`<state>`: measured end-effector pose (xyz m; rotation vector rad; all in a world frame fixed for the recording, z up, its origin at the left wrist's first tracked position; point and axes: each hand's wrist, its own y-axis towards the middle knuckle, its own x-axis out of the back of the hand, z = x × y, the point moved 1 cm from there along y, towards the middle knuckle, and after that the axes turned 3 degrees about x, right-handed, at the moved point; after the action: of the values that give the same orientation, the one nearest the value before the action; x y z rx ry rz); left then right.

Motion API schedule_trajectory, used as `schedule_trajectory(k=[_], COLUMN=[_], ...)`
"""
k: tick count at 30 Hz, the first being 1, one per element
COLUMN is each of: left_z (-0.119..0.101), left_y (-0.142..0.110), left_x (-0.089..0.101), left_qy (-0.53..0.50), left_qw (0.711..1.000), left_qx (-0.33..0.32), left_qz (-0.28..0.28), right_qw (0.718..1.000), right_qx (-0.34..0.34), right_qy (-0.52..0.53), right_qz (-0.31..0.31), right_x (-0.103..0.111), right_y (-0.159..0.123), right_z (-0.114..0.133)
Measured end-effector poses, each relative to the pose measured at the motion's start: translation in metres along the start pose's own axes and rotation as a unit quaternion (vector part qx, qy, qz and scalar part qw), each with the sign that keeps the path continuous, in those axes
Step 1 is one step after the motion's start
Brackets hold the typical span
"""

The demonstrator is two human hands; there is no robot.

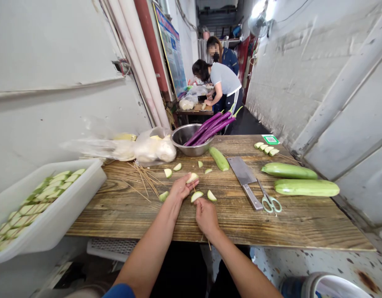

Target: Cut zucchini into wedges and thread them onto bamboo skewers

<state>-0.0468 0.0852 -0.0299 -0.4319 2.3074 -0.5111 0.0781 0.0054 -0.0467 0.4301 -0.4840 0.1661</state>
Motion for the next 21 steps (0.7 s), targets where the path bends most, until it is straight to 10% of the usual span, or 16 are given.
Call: schedule_trajectory(k=[21], left_z=[-0.0034], left_y=[0.0011], left_x=[0.0016], left_qy=[-0.004], left_qw=[0.999], left_qx=[-0.027], left_qz=[-0.025], right_qw=[1.000], right_qx=[0.012], right_qy=[-0.018], right_qz=[0.019], right_x=[0.0021], right_y=[-0.0019], right_z=[0.0049])
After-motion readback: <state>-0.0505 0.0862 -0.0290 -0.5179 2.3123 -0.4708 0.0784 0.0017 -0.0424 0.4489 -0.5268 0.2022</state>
